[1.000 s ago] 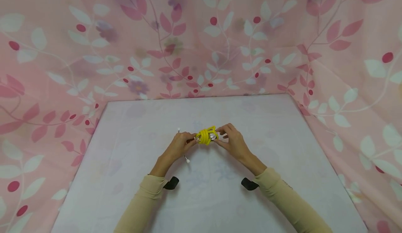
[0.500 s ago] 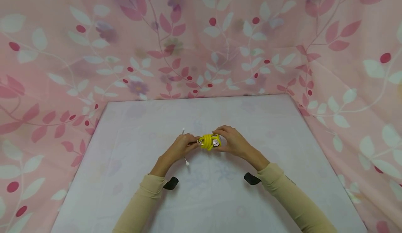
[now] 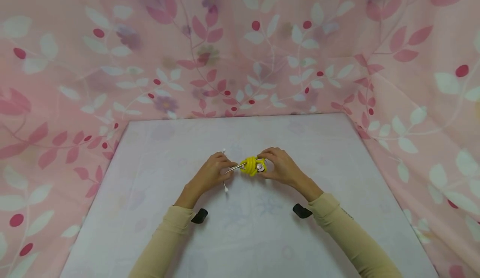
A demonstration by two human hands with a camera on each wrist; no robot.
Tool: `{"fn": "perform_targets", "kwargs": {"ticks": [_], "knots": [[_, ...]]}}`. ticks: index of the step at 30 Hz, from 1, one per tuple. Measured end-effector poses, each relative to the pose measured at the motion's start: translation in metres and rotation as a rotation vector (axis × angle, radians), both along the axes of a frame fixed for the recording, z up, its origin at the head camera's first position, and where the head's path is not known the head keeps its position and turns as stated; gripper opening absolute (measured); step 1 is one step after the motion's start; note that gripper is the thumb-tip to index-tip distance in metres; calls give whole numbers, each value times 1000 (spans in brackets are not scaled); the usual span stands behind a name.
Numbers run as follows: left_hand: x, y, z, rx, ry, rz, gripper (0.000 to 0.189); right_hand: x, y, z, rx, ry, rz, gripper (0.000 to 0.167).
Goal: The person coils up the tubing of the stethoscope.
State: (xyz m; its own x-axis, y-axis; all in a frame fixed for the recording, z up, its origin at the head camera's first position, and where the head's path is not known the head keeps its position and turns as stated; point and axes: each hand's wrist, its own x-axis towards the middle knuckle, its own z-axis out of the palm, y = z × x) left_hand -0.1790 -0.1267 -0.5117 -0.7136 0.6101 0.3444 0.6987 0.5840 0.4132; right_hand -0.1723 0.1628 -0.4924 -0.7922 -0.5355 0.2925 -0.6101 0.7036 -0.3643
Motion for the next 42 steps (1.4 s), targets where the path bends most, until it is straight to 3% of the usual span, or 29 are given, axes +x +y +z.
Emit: {"fn": "perform_targets", "kwargs": {"ticks": [4, 16, 26, 32, 36, 42], "knots": [[-4, -4, -7, 20, 16, 13, 28, -2, 3, -7, -30, -5, 4, 57], [-2, -6, -26, 14, -142, -4, 29, -6, 5, -32, -18, -70, -9, 61], [0, -6, -35, 23, -122, 18, 31, -2, 5, -35, -29, -132, -45, 72], [2, -6, -34, 21, -175, 44, 38, -3, 6, -37, -55, -174, -43, 74], [4, -4, -32, 19, -191, 44, 42, -1, 5, -38, -86, -154, -24, 75], [5, -4, -24, 34, -117, 69, 55, 4, 6, -30, -153, -107, -13, 79]]}}
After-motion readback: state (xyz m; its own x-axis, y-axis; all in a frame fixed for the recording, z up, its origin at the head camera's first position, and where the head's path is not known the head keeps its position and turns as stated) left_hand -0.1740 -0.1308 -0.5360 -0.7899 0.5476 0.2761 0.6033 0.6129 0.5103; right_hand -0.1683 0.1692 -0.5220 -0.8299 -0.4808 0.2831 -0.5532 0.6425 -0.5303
